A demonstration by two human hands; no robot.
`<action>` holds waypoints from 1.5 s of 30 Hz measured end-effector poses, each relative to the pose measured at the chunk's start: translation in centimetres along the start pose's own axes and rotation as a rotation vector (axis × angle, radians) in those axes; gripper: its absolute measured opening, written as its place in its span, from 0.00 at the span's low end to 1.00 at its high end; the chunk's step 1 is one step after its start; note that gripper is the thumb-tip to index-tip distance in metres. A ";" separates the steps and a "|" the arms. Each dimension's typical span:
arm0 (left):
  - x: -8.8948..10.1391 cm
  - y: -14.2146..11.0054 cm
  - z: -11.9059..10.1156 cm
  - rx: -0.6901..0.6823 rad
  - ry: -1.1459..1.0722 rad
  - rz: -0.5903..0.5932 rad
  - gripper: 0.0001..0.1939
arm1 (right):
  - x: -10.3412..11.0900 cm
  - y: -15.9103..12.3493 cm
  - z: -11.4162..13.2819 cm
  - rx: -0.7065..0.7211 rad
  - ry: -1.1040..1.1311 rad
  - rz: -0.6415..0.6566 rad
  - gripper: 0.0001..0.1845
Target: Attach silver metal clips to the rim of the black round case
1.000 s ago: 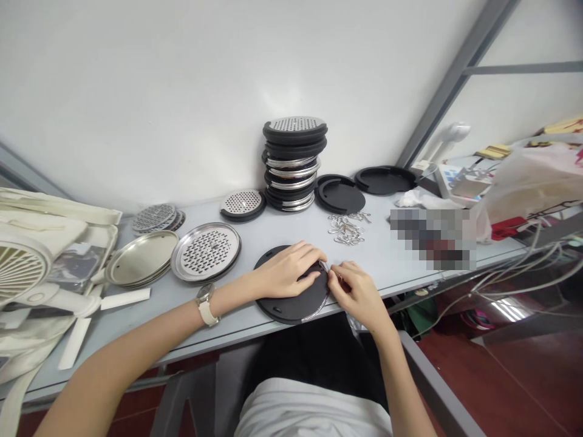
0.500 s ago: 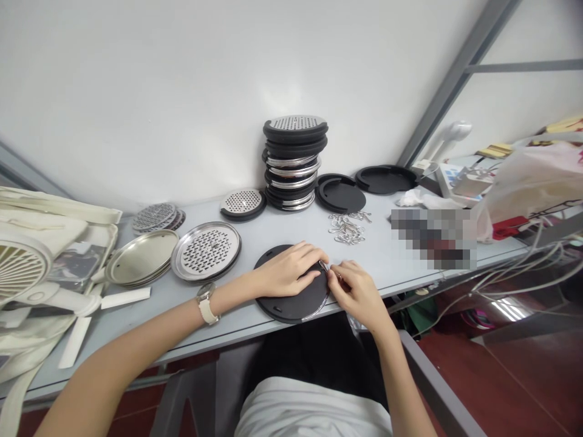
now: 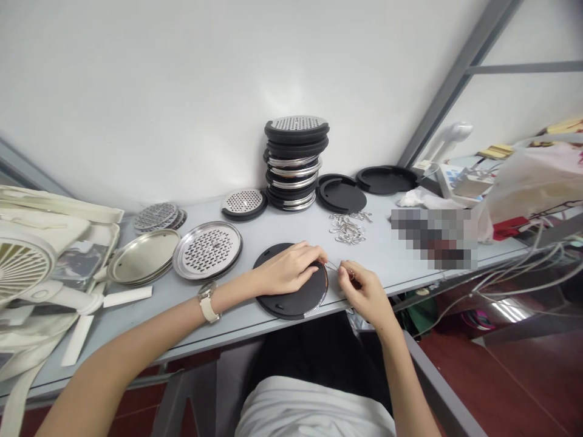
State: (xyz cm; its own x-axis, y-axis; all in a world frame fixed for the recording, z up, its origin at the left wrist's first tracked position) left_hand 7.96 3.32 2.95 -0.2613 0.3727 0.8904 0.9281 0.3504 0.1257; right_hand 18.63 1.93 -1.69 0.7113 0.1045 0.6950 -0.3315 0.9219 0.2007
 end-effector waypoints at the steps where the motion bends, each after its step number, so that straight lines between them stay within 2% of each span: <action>1: 0.0 0.0 0.0 -0.001 0.003 0.000 0.11 | 0.0 0.0 -0.1 -0.007 0.012 0.000 0.16; 8: 0.0 -0.4 0.7 0.068 -0.016 -0.039 0.14 | -0.1 0.3 0.5 -0.010 -0.070 0.000 0.16; 14: 0.2 -0.4 0.6 0.060 -0.006 -0.052 0.13 | -0.7 0.7 1.5 0.055 -0.198 0.092 0.14; 20: 0.1 -0.3 0.3 0.041 0.027 -0.045 0.12 | -0.8 0.7 1.1 0.018 -0.235 0.066 0.15; 37: -0.2 -0.2 0.1 0.005 -0.045 -0.013 0.11 | -0.4 0.4 0.6 0.015 -0.149 0.032 0.17; 45: -0.3 -0.2 0.3 0.017 -0.013 -0.004 0.12 | 0.3 -0.1 -0.6 -0.070 0.028 -0.017 0.18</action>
State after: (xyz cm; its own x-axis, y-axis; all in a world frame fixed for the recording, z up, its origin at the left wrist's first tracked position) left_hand 7.77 3.39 2.50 -0.2684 0.3826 0.8840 0.9226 0.3660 0.1217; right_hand 19.24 2.09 -1.97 0.7338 0.0977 0.6722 -0.2756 0.9473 0.1632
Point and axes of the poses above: each hand's wrist, its own y-axis towards the middle knuckle, its own x-axis out of the back of the hand, z = x × y, the point moved 9 cm from there along y, towards the middle knuckle, and after that the axes turned 14 degrees about z, right-handed, at the moved point
